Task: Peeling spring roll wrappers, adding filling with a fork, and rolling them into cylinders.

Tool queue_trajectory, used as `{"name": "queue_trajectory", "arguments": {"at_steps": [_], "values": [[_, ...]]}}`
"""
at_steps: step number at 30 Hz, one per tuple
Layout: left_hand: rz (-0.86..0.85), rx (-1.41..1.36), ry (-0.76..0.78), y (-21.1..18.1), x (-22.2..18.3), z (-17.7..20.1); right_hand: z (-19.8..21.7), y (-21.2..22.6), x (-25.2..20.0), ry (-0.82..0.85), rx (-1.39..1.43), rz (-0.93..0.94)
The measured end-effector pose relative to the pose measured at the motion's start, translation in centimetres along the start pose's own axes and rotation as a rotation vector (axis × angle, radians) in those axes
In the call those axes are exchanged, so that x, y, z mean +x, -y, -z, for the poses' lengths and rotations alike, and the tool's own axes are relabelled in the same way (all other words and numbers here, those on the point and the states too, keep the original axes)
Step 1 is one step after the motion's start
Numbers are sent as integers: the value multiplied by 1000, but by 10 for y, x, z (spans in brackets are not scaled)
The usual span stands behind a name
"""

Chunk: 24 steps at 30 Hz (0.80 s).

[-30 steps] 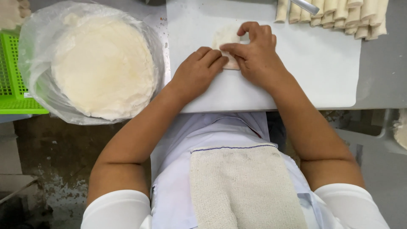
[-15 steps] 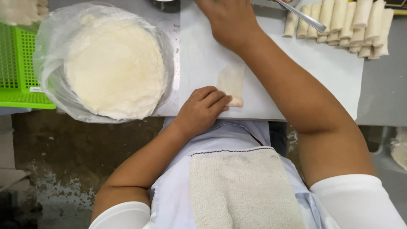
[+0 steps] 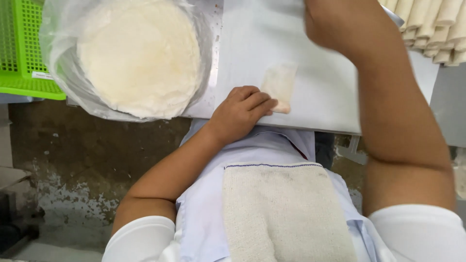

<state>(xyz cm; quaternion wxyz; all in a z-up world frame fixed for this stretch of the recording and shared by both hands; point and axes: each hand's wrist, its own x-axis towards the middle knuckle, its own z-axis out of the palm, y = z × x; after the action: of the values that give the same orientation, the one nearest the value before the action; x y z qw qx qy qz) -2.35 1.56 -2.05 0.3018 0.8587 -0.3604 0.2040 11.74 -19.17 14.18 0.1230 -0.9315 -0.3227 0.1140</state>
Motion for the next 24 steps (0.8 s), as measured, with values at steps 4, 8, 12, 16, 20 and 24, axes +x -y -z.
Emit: {"name": "queue_trajectory", "arguments": {"at_steps": [4, 8, 12, 16, 20, 24], "values": [[-23, -39, 16, 0, 4, 3, -43, -28, -55, 181, -76, 44], [-31, 3, 14, -4, 4, 5, -80, -20, -64, 339, -364, -70], [-46, 21, 1, -9, 3, 8, -130, -17, -55, 188, -514, 35], [-24, 28, 19, -7, 1, 11, -157, -41, -50, -140, -490, 147], [-27, 0, 0, -5, 4, 12, -148, -52, -72, -154, -511, 16], [-83, -121, 47, -5, 17, 19, -142, -36, -95, -54, -448, -125]]}}
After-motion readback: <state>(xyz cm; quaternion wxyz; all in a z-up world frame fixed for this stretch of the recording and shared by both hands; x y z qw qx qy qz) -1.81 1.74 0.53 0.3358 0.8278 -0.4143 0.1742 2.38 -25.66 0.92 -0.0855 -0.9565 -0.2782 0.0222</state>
